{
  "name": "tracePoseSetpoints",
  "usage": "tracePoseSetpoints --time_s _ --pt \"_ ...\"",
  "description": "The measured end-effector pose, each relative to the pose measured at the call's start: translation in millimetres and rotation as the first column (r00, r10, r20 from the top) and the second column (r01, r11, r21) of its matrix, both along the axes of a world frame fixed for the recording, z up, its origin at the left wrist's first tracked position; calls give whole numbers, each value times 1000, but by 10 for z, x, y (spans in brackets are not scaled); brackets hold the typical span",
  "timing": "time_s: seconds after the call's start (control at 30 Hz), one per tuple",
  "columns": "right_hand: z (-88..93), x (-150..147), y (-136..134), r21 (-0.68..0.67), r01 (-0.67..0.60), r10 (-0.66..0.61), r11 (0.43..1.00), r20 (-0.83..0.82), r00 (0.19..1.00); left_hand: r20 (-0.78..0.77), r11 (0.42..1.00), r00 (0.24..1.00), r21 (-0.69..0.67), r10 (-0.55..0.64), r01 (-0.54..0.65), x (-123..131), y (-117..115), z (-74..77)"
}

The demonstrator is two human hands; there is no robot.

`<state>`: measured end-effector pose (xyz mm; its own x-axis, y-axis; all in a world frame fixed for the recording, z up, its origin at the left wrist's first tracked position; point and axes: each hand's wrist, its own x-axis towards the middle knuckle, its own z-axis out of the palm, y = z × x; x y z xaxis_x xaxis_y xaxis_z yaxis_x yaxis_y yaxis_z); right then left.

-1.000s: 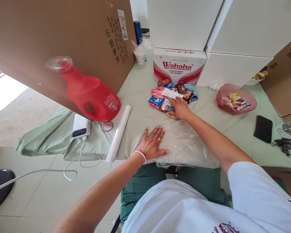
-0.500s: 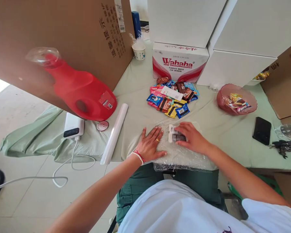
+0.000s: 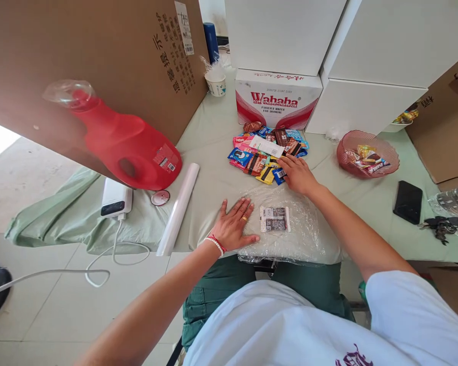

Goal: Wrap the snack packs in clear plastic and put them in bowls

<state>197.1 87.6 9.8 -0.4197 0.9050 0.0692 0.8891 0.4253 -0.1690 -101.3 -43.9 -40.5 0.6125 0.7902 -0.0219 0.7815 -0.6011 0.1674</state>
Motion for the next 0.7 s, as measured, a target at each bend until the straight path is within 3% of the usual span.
tracePoseSetpoints --time_s 0.13,0.23,0.37,0.53,0.6,0.7 --pt "-89 64 140 6 165 -165 986 65 984 12 1000 1000 12 12 -12 10 -5 -10" --pt "-97 282 -32 79 356 -353 931 -44 934 28 1000 1000 14 11 -11 8 -8 -21" --pt "-60 781 -391 60 497 -470 866 -242 849 32 1000 999 25 14 -15 3 -8 -17" --pt "-107 1253 -801 -228 567 -609 792 -357 708 27 1000 1000 4 5 -5 0 -3 2" --pt "-126 1298 -864 -304 553 -631 776 -398 666 32 1000 999 -9 0 0 0 -2 5" --pt "-111 1220 -806 -369 474 -601 799 -486 634 37 1000 999 -13 -1 2 0 -4 4"
